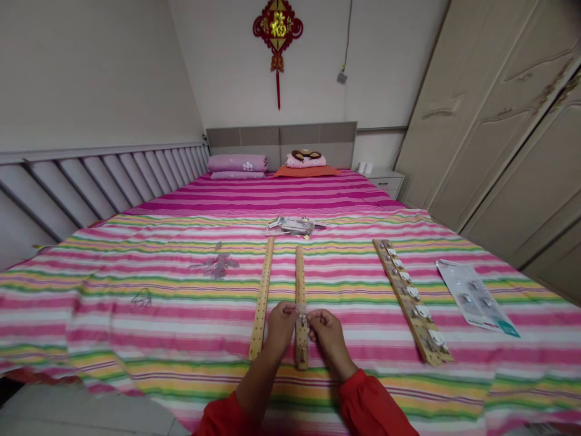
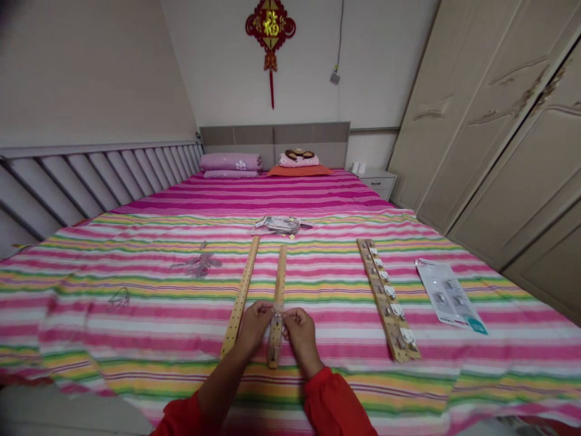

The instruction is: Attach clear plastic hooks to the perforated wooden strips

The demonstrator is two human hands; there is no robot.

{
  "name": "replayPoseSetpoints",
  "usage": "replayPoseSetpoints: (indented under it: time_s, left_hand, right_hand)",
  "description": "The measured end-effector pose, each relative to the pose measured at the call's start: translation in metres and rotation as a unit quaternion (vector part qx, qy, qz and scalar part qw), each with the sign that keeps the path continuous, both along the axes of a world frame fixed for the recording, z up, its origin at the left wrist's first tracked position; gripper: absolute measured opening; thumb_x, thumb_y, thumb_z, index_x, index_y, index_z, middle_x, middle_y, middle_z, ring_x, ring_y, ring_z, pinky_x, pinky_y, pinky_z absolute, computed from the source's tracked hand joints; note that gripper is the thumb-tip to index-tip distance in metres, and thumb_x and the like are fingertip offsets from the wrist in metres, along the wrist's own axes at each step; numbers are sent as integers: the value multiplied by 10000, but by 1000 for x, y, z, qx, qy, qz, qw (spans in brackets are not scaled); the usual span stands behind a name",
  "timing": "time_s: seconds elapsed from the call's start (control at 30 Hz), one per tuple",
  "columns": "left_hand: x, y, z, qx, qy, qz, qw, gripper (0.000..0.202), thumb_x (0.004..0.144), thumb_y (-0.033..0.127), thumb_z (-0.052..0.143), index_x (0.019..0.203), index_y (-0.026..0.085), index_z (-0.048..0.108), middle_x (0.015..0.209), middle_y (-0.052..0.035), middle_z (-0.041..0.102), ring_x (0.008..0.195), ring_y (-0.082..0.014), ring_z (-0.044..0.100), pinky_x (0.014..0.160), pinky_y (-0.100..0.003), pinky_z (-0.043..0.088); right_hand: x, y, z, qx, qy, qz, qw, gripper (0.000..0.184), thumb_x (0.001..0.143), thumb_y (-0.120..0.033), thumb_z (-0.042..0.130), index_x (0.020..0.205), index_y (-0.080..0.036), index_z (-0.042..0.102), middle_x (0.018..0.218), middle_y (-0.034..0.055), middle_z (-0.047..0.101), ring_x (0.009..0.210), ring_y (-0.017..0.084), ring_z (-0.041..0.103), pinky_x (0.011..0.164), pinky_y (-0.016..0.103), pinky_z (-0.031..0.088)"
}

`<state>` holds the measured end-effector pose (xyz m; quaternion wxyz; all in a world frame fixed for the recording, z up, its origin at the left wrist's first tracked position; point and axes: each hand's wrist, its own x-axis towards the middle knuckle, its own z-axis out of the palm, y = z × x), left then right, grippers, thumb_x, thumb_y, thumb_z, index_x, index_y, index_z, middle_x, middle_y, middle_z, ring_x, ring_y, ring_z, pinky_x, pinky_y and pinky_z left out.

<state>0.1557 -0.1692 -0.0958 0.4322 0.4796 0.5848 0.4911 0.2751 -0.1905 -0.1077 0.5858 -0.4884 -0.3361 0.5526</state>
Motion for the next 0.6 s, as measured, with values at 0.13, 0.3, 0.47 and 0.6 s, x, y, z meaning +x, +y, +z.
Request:
replayPoseSetpoints:
  time_s: [0.13,0.3,0.47,0.6]
  left_hand:
    - [2,-1,-1,11,14,15,1000,50,633,194,623,677,176,608,625,1,628,630,-151,596,646,-265,470]
    - [2,1,-5,-4,31,28,999,75,632,170,610,706,177,595,590,29,579,590,-136,564,608,-245,441]
    - [3,3,-5,-22,53,42,997,106,630,94,571,694,178,582,603,32,573,594,-127,556,599,-229,424]
    - [4,2,-6,-28,56,43,997,142,626,56,553,689,182,569,605,37,562,597,-126,549,591,-222,417]
  right_hand:
    - [0,0,-1,4,-5,1,1000,239,572,-352,731,598,-170,578,410,-64,521,343,70,432,357,192,312]
    - [1,0,-1,4,-16,3,1000,250,572,-370,730,591,-181,567,389,-69,505,319,72,414,343,195,296]
    - [0,0,-2,10,-33,-2,999,250,582,-380,724,605,-187,567,382,-75,491,305,77,398,327,196,274]
    - [0,-1,-5,27,-41,-12,999,259,588,-386,735,630,-189,572,404,-85,475,321,67,377,336,193,264]
